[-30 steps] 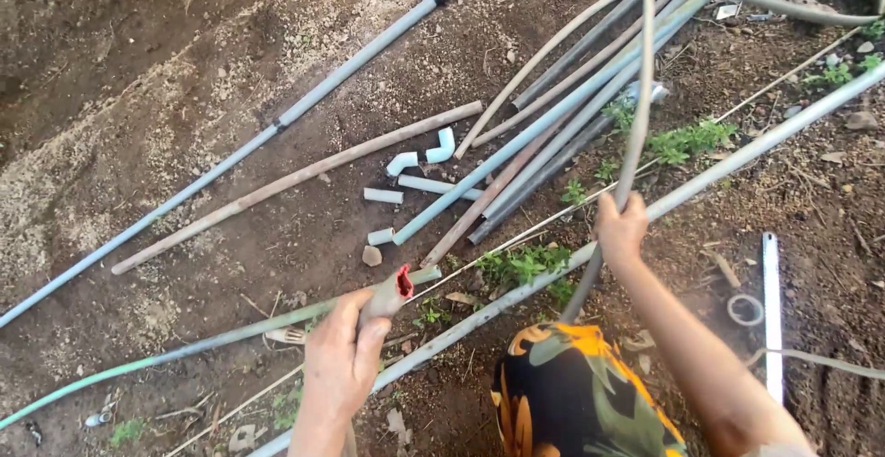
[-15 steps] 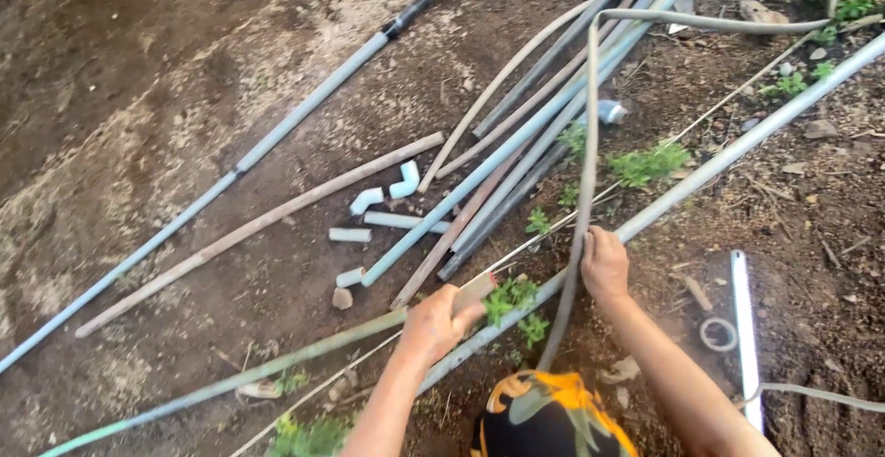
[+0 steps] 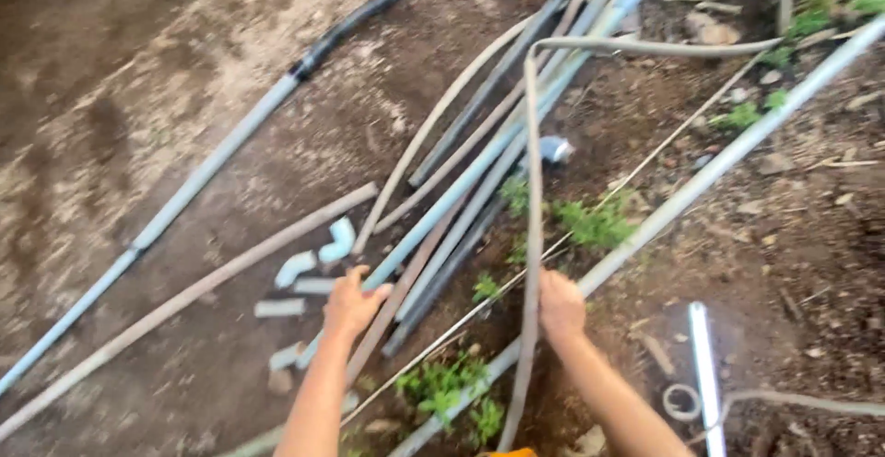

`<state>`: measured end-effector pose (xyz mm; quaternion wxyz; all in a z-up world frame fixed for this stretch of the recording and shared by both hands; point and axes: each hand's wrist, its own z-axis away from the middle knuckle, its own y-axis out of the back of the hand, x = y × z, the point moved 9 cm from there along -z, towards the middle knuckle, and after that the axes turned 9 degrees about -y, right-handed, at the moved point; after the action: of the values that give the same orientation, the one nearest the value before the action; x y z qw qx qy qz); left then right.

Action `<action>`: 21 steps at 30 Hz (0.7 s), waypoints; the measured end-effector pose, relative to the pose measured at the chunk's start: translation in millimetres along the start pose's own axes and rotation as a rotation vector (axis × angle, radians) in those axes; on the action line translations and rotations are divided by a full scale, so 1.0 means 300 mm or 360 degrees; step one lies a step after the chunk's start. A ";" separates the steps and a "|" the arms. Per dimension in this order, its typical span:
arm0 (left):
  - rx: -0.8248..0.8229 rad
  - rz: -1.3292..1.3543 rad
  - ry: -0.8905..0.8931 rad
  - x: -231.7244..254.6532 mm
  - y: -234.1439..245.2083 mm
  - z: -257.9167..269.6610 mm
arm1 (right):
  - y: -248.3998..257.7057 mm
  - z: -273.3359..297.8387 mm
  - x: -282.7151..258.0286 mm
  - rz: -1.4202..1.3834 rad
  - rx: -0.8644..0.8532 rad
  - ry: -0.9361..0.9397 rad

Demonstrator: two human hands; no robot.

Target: The person handles a long, flexible metal strip, bending and straightening it with both hands. They then pick up a long metal pipe and a smaller pipe segment, aligning them together to join the pieces.

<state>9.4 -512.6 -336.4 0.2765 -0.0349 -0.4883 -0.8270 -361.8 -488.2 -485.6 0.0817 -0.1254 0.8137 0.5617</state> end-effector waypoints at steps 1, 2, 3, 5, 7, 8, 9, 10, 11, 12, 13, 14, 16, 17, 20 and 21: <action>0.0000 -0.0040 -0.0027 -0.024 -0.030 -0.098 | -0.027 -0.004 0.016 -0.0015 -0.0046 -0.0017; -0.0008 -0.0037 -0.0047 0.002 -0.048 -0.145 | -0.029 -0.015 0.027 0.0003 -0.0039 -0.0027; 0.0045 0.0114 -0.0060 0.024 -0.060 -0.189 | -0.029 -0.022 0.032 -0.0015 -0.0026 -0.0019; 0.0091 0.0280 -0.0070 0.083 -0.070 -0.247 | -0.022 -0.038 0.038 -0.0022 -0.0018 -0.0002; 0.0103 -0.0100 0.0227 0.110 -0.037 -0.276 | -0.004 -0.058 0.030 -0.0098 -0.0012 0.0017; 0.0095 -0.0092 0.0217 0.103 -0.062 -0.319 | -0.030 -0.056 0.042 -0.0083 -0.0012 0.0016; 0.0136 -0.0159 0.0218 0.095 -0.076 -0.359 | -0.049 -0.051 0.049 -0.0088 0.0009 0.0039; 0.0175 -0.0232 0.0227 0.077 -0.088 -0.384 | -0.065 -0.032 0.047 -0.0100 0.0023 0.0060; 0.0165 -0.0230 0.0226 0.016 -0.158 -0.444 | -0.060 -0.033 0.058 -0.0093 0.0016 0.0057; 0.0187 -0.0282 0.0203 -0.047 -0.204 -0.500 | -0.057 -0.039 0.051 -0.0103 0.0011 0.0065; 0.0209 -0.0334 0.0181 -0.110 -0.246 -0.550 | -0.047 -0.043 0.041 -0.0112 0.0006 0.0074; 0.0222 -0.0345 0.0188 -0.120 -0.248 -0.547 | -0.043 -0.051 0.047 -0.0130 0.0012 0.0072; -0.0032 -0.0250 0.0013 -0.130 -0.302 -0.530 | -0.022 -0.048 0.042 -0.0089 0.0055 0.0076; -0.0018 -0.0268 0.0029 -0.080 -0.211 -0.434 | -0.018 -0.045 0.045 -0.0117 0.0059 0.0074; -0.0028 0.0046 -0.0188 0.118 0.000 -0.140 | 0.013 -0.024 0.051 -0.0094 0.0073 0.0050; -0.0037 0.0056 -0.0206 0.160 0.053 -0.037 | 0.028 -0.012 0.046 -0.0040 0.0060 0.0037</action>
<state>-21.0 -548.0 -314.0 0.2584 -0.0999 -0.4948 -0.8237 -377.4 -490.2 -480.6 0.0815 -0.1406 0.8235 0.5435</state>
